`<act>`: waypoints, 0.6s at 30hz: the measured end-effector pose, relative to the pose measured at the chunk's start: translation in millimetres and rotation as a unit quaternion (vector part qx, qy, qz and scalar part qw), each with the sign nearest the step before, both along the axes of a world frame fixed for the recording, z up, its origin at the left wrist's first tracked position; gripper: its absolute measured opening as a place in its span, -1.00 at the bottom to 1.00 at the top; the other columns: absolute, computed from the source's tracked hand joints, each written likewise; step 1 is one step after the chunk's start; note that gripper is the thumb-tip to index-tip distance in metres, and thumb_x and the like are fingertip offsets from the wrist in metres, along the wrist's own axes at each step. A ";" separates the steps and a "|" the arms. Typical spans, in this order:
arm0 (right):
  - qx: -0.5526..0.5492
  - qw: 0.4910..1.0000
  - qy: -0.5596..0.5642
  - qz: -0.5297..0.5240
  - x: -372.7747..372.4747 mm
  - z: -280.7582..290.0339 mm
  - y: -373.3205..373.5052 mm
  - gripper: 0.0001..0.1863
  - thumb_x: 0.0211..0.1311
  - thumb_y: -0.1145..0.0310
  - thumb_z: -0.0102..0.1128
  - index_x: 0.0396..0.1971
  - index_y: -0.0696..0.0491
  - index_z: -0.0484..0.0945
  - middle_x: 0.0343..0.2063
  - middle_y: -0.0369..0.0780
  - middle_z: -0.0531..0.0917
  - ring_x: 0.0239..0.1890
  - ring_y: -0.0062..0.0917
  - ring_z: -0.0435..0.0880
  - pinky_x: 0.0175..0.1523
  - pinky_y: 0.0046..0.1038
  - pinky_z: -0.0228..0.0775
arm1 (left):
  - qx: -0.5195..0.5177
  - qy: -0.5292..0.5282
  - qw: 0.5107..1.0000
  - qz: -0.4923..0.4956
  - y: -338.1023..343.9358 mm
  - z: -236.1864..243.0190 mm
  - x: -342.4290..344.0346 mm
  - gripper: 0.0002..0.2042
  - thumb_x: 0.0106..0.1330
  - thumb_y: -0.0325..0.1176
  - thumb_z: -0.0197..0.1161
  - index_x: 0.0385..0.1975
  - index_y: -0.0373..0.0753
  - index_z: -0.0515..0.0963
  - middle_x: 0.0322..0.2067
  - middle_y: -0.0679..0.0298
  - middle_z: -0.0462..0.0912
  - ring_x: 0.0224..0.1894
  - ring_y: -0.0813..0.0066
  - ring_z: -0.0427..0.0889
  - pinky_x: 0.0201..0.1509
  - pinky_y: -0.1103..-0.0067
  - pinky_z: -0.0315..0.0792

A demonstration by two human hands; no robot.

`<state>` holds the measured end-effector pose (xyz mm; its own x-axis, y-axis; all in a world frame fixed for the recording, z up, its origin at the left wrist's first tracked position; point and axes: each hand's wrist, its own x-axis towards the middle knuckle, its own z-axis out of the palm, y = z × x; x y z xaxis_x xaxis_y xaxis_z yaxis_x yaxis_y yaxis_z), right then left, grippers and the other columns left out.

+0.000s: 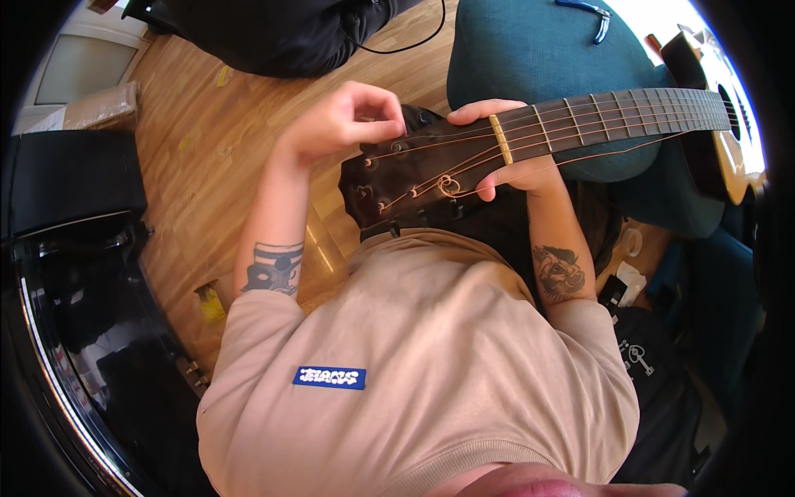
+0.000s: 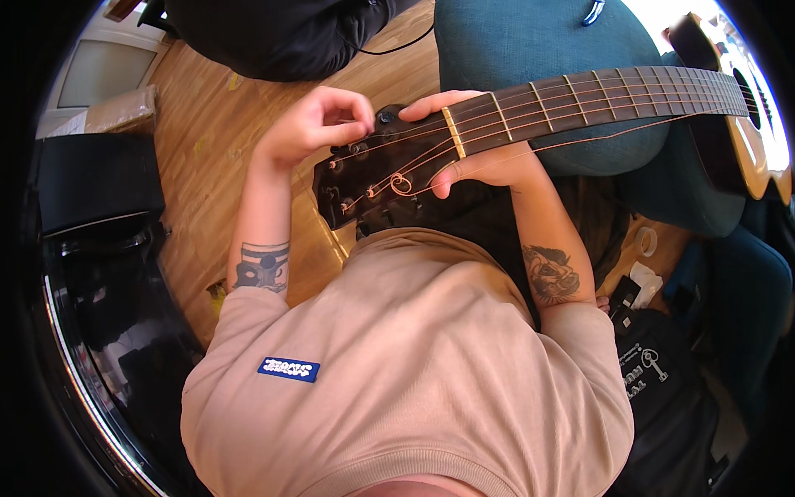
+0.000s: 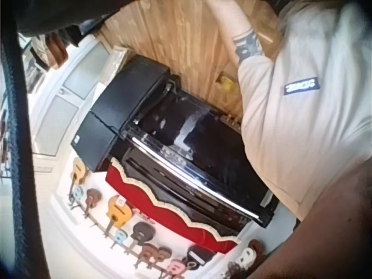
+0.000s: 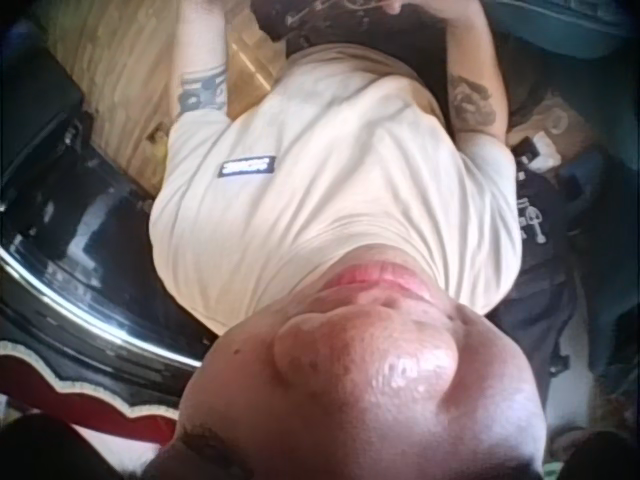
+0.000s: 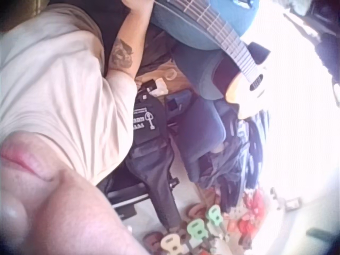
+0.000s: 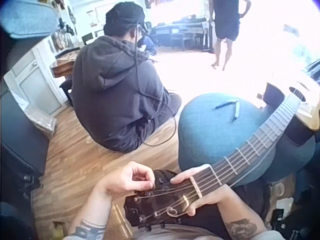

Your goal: The person sits on the floor and tunes an acoustic guitar by turning the tuning pegs on the headstock. They repeatedly pluck the strings and adjust the tension with their left hand while holding the neck with their right hand.

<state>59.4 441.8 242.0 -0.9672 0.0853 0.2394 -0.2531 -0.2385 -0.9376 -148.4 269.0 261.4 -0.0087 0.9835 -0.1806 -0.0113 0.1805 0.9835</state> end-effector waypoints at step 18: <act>-0.011 1.000 -0.015 -0.013 1.1 -2.8 0.9 -0.11 -0.48 0.29 0.71 0.02 0.23 0.49 -0.14 -0.15 0.67 -0.13 -0.54 0.67 -0.02 -0.54 0.57 | -0.017 -0.052 0.998 0.011 15.2 -11.2 3.5 -0.84 0.13 -0.57 0.27 -0.40 -0.22 0.41 -0.44 0.43 0.54 -0.30 0.73 0.56 -0.21 0.76 0.45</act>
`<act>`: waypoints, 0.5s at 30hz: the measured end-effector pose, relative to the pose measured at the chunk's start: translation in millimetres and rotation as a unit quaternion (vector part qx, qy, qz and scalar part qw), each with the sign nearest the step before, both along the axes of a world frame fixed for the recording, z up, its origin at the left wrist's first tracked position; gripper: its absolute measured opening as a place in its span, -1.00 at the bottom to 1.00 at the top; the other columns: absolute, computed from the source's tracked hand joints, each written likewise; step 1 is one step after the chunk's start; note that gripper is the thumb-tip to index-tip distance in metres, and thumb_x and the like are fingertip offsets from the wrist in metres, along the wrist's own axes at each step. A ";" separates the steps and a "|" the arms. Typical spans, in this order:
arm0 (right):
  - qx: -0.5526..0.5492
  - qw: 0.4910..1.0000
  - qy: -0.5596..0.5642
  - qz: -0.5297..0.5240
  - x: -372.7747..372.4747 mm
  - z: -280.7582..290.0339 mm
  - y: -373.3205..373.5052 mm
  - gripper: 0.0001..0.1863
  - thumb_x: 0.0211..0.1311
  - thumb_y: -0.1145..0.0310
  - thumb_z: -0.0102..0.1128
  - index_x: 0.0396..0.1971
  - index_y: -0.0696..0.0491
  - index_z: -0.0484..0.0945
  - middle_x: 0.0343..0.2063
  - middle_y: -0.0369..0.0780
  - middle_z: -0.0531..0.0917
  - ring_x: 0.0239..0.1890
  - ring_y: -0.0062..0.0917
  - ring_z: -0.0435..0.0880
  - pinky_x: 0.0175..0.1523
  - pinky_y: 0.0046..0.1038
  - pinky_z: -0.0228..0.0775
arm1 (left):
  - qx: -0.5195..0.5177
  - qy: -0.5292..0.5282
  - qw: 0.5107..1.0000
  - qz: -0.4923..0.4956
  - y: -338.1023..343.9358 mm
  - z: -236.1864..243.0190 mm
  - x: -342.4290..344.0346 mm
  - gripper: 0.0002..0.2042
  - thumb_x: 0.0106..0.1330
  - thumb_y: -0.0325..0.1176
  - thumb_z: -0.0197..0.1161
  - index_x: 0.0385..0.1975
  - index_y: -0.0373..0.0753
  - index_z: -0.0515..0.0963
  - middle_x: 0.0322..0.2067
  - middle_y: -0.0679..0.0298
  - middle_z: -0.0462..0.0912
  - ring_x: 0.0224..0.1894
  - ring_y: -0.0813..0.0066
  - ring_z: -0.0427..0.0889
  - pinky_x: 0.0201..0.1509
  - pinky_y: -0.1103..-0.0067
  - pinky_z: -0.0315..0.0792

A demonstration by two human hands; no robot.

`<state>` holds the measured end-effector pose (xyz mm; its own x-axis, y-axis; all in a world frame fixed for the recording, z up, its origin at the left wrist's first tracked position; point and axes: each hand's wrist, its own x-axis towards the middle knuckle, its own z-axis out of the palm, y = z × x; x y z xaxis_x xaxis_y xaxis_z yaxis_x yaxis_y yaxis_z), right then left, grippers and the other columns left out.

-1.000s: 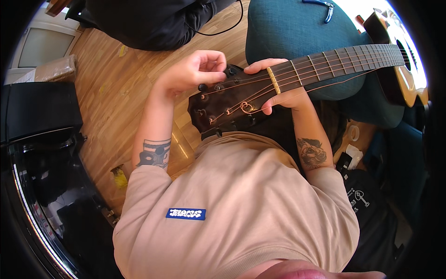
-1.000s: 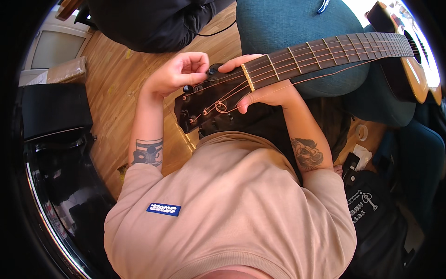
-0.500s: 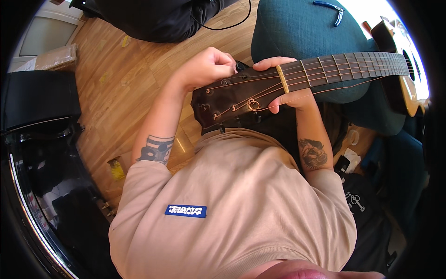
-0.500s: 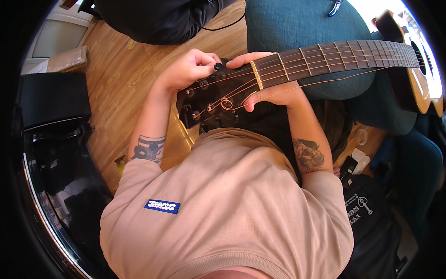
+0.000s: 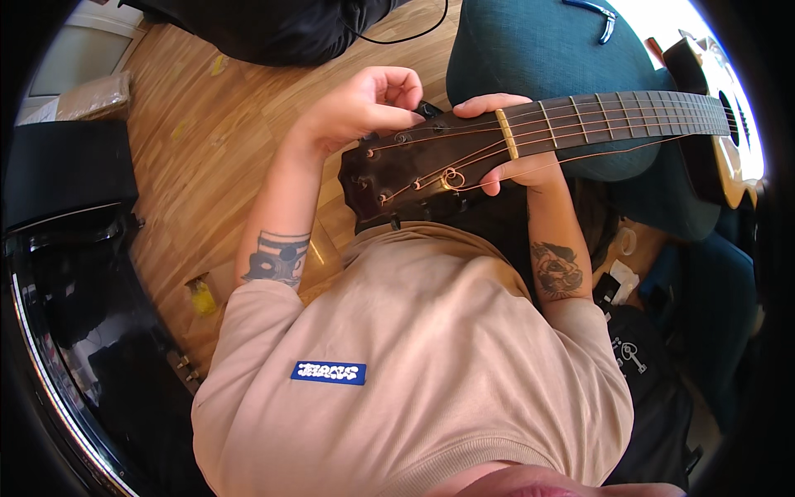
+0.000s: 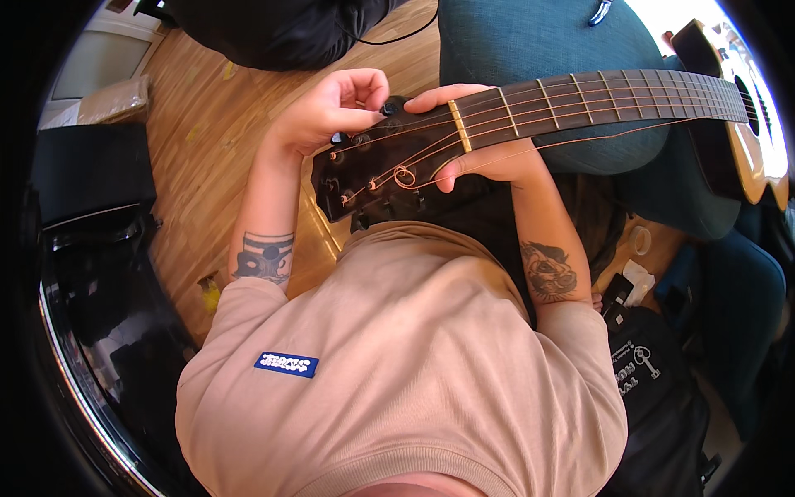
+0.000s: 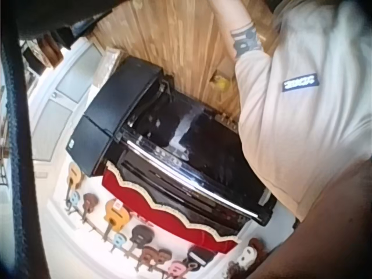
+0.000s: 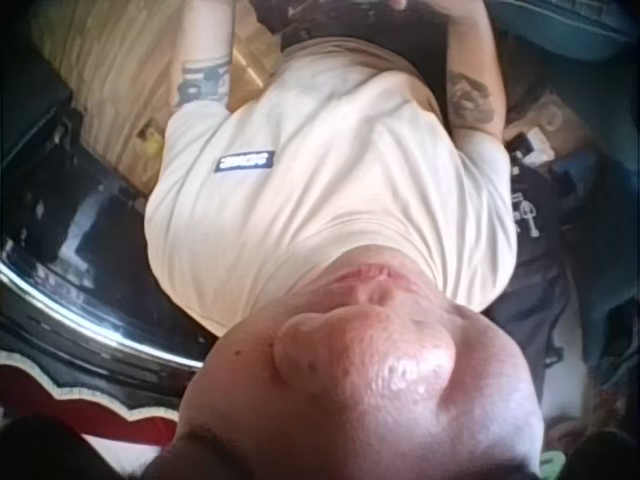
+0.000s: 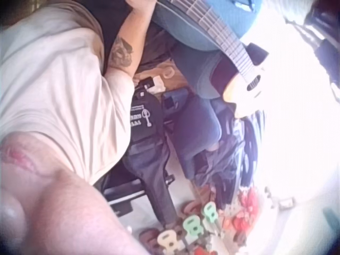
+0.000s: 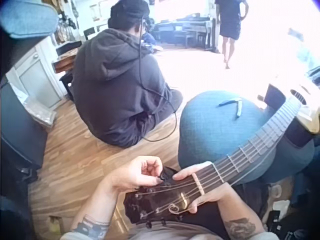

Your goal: The person sits on the floor and tunes an acoustic guitar by turning the tuning pegs on the headstock. They repeatedly pluck the strings and adjust the tension with their left hand while holding the neck with their right hand.

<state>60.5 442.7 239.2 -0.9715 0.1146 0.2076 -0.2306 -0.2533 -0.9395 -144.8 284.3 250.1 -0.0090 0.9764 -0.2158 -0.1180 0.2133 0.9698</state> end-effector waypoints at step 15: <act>0.005 1.000 0.017 0.023 -1.8 2.5 -0.9 -0.13 -0.50 0.29 0.71 -0.01 0.23 0.51 -0.15 -0.14 0.67 -0.11 -0.53 0.67 -0.01 -0.52 0.58 | 0.039 0.069 0.996 -0.033 -8.3 4.5 0.2 -0.90 0.28 -0.47 0.21 -0.25 -0.27 0.49 -0.45 0.47 0.53 -0.36 0.80 0.46 -0.30 0.77 0.31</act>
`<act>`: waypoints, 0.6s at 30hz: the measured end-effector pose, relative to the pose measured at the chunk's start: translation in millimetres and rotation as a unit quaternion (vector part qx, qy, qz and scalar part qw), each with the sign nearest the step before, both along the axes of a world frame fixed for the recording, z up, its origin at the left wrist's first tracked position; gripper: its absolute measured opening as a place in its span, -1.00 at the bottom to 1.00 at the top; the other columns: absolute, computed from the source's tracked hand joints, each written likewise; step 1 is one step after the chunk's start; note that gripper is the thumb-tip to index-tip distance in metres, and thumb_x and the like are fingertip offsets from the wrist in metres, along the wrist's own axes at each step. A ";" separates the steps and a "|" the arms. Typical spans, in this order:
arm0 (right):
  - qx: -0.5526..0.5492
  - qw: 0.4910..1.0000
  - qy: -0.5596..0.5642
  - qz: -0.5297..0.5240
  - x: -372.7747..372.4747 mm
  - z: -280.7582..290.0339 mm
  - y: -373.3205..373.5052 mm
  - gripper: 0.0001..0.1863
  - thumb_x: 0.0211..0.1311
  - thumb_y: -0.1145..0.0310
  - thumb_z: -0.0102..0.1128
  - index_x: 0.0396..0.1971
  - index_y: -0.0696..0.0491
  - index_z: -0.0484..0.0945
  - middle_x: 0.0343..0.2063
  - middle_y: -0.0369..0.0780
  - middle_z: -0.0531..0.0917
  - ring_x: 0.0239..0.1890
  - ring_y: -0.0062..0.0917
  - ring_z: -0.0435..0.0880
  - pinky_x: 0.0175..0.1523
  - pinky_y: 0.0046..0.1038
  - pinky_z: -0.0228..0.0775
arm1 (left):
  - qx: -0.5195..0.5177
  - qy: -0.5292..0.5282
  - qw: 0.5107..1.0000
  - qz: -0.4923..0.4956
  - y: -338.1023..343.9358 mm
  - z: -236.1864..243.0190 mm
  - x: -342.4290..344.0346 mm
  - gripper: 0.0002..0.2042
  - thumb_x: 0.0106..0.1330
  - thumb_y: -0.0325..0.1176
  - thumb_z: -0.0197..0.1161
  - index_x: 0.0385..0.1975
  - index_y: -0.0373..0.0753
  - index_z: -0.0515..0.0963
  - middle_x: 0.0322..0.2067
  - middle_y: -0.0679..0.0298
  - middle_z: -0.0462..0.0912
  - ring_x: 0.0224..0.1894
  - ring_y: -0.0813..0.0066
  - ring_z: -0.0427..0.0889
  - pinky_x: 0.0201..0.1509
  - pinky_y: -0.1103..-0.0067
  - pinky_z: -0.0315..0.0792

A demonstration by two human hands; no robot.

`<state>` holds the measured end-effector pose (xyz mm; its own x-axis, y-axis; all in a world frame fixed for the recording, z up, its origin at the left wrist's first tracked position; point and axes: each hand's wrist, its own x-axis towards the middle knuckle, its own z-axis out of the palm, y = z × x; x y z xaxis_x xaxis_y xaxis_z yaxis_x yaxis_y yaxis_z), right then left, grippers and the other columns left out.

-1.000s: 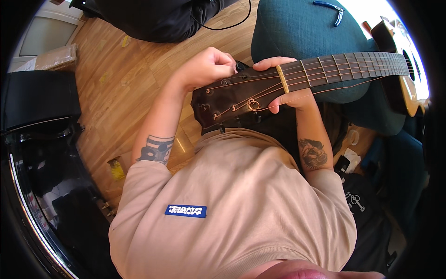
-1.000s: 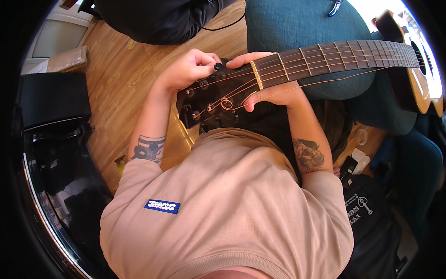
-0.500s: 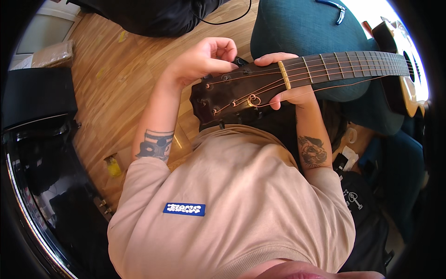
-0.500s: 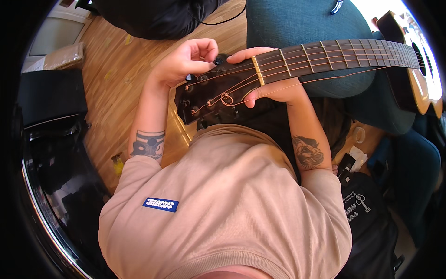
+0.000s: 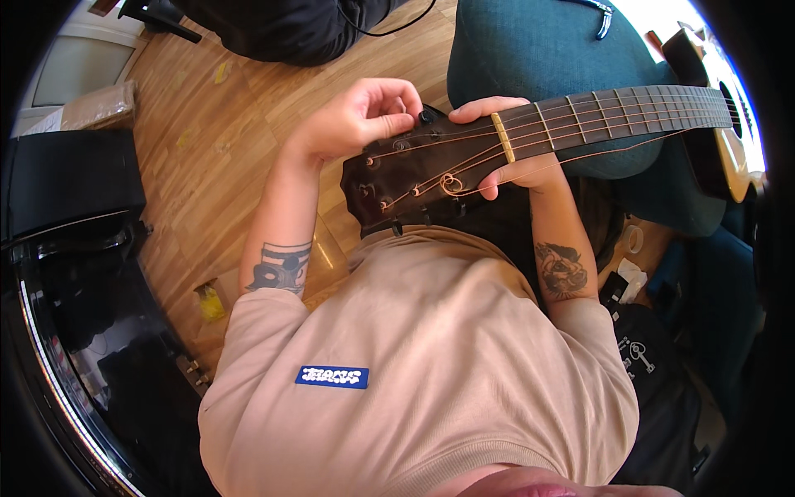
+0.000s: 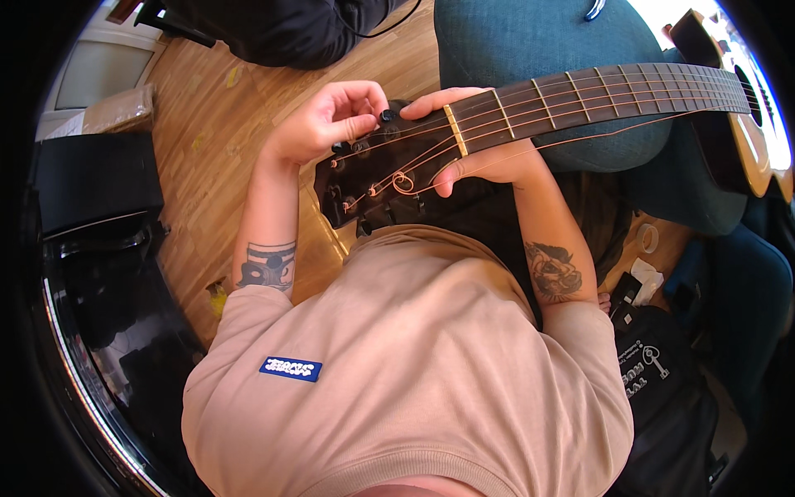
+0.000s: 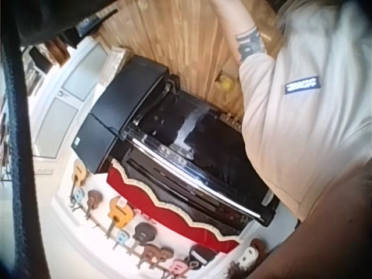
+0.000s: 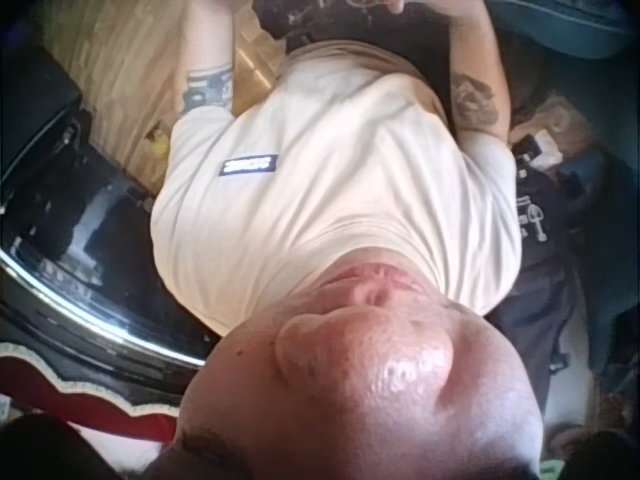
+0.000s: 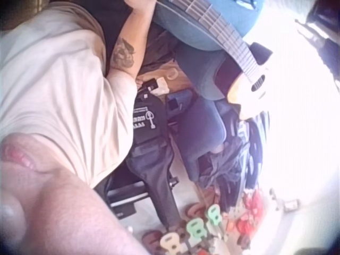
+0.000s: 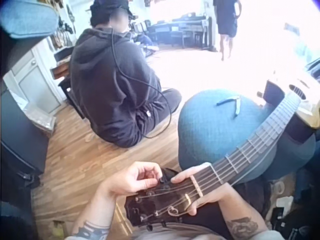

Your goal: The person sits on the floor and tunes an acoustic guitar by turning the tuning pegs on the headstock. They repeatedly pluck the strings and adjust the tension with their left hand while holding the neck with their right hand.

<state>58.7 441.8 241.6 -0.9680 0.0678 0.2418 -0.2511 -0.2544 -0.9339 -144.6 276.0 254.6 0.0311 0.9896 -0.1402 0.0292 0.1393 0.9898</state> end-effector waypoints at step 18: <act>-0.001 1.000 0.007 -0.023 -0.8 -0.7 -1.7 -0.14 -0.46 0.26 0.70 -0.01 0.23 0.51 -0.09 -0.15 0.65 -0.07 -0.52 0.64 0.04 -0.51 0.55 | -0.024 0.010 0.999 0.019 11.0 -6.9 2.1 -0.60 0.22 -0.45 0.21 -0.84 -0.25 0.23 -0.50 0.34 0.50 -0.41 0.66 0.42 -0.33 0.65 0.30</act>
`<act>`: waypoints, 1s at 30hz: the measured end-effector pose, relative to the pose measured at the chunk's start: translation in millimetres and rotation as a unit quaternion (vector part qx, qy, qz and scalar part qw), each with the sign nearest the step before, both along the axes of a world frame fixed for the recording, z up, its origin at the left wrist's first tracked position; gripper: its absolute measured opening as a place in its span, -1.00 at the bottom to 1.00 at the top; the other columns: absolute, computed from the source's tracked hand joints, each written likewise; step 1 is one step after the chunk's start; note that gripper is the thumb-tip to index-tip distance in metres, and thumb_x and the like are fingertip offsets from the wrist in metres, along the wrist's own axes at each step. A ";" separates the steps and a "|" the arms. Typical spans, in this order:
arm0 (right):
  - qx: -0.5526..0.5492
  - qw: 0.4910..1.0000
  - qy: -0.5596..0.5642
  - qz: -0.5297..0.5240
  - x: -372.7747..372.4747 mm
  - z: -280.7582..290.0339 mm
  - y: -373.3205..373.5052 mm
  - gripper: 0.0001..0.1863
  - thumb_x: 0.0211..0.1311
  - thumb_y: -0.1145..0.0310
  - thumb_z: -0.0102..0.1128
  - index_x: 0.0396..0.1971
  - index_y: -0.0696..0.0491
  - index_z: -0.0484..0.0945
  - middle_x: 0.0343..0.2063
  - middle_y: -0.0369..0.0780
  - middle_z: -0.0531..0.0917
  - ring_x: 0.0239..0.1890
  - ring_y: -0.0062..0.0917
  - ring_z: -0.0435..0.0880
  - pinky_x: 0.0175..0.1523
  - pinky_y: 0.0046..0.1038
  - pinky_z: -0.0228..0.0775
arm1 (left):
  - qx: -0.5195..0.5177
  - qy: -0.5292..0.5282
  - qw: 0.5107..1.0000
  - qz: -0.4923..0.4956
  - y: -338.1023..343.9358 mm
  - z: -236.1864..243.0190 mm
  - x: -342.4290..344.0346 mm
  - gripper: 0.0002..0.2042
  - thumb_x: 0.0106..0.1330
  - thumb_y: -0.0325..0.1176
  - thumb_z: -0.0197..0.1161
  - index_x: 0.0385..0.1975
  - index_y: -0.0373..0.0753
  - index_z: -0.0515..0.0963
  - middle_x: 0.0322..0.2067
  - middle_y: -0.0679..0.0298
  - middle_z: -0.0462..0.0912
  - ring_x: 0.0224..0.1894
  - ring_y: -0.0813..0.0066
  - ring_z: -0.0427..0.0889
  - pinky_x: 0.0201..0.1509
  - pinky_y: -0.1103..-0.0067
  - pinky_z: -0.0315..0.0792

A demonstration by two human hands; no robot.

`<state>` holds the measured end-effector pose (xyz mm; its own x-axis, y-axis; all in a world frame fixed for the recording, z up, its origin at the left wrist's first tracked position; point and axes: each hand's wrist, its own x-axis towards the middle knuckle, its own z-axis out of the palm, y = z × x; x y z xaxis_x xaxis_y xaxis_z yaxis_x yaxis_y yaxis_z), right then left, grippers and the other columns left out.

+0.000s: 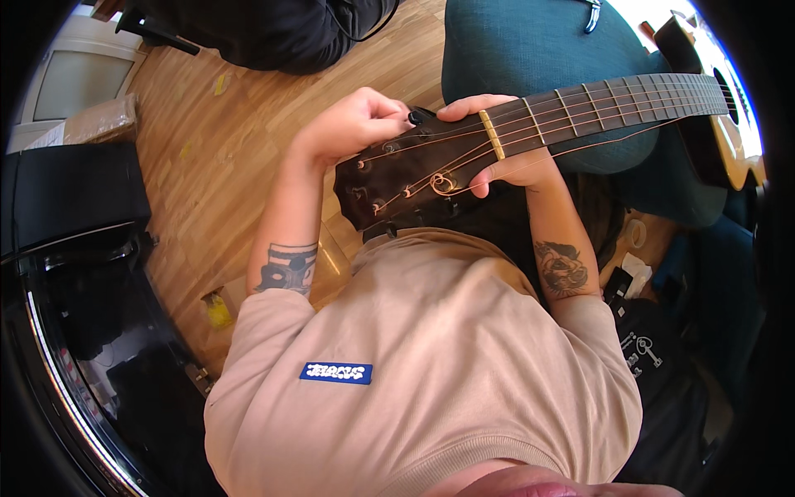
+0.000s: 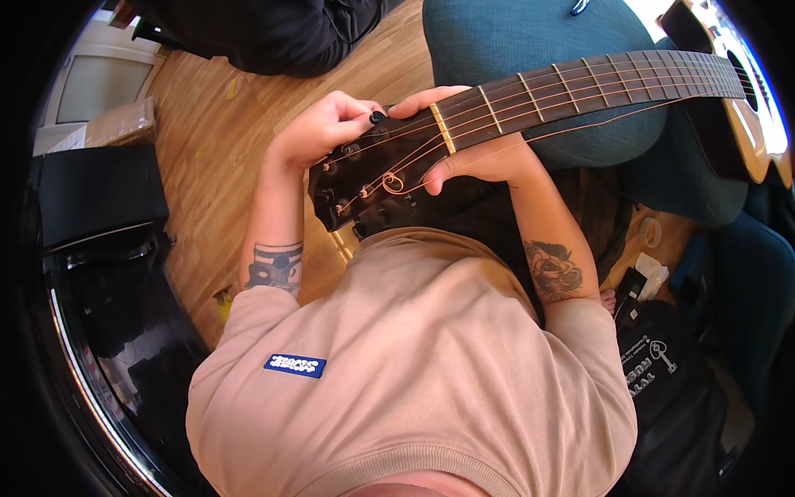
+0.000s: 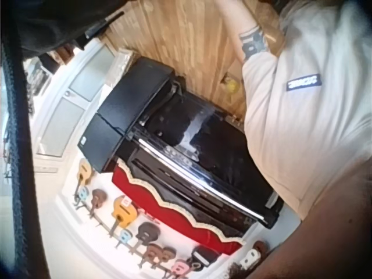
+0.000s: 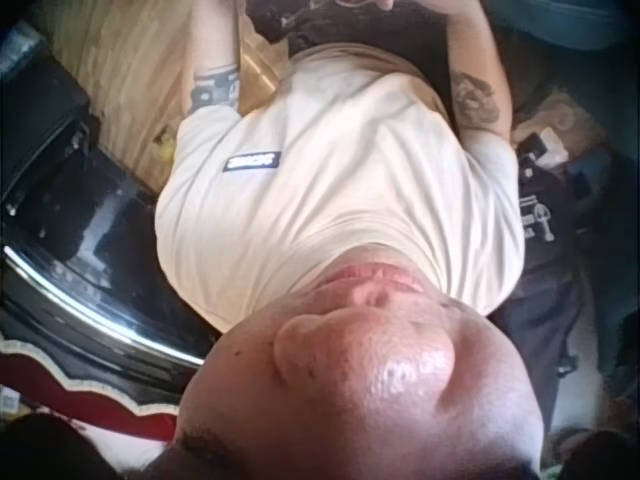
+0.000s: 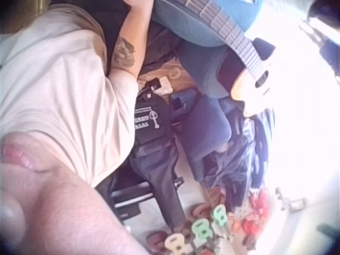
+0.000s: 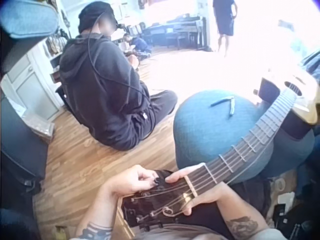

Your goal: The person sits on the floor and tunes an acoustic guitar by turning the tuning pegs on the headstock. They repeatedly pluck the strings and adjust the tension with their left hand while holding the neck with their right hand.

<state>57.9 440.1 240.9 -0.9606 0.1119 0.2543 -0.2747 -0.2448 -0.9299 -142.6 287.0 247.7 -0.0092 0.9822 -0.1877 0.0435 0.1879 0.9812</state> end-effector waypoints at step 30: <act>0.130 0.989 0.063 0.013 -2.7 5.5 7.1 -0.22 -0.51 0.18 0.71 -0.13 0.19 0.61 -0.21 -0.16 0.71 -0.21 -0.53 0.71 -0.06 -0.51 0.60 | -0.002 0.032 0.999 -0.032 -8.7 5.9 -1.4 -0.87 0.21 -0.43 0.22 -0.51 -0.34 0.60 -0.34 0.30 0.57 -0.33 0.65 0.47 -0.26 0.70 0.33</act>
<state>55.2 447.3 246.4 -0.9212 0.0023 0.3892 -0.3892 -0.0109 -0.9211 -144.0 278.3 253.6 0.0413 0.9806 -0.1918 0.1184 0.1858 0.9754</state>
